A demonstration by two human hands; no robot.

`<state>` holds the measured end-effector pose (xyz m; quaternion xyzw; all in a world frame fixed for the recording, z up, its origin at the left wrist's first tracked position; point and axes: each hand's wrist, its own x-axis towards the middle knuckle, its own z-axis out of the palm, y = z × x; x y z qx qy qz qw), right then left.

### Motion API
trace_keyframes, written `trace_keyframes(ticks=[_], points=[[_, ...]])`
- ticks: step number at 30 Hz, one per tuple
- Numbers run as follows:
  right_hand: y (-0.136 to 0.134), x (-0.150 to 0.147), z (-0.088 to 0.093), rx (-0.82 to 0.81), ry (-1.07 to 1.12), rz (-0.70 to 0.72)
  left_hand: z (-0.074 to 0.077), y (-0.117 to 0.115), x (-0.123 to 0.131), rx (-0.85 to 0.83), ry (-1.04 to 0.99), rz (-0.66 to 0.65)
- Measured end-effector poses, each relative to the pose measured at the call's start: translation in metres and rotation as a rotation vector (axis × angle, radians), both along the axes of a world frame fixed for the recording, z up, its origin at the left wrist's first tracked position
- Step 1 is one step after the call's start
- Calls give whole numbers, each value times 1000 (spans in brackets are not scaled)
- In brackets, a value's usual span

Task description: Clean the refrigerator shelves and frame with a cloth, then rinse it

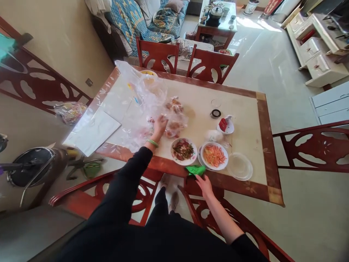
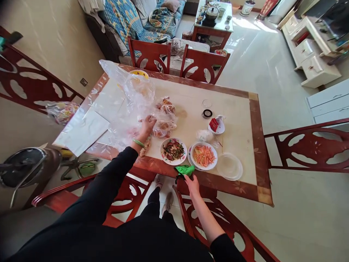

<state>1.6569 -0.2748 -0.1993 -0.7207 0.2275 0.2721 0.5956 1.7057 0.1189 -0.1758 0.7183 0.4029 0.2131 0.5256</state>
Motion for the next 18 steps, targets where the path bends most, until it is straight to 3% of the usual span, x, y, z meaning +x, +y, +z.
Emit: trace_keyframes(ticks=[4, 6, 8, 11, 14, 16, 18], points=[[28, 9, -19, -64, -57, 69, -13, -28, -6, -9, 1, -74], [35, 16, -23, -119, -88, 93, -16, -30, -12, -26, 3, -94], [31, 19, -19, -196, -109, 100, -20, -22, -18, -58, 18, -80], [19, 16, 7, -344, -188, 110, -22, -6, -24, -92, 11, -20], [42, 21, 45, -450, -615, 431, -12, -17, -22, -89, -69, -30], [86, 39, 63, -425, -916, 739, 0, -41, -18, -77, -151, -106], [142, 68, 68, -426, -1023, 880, 13, -66, -15, -58, -242, -216]])
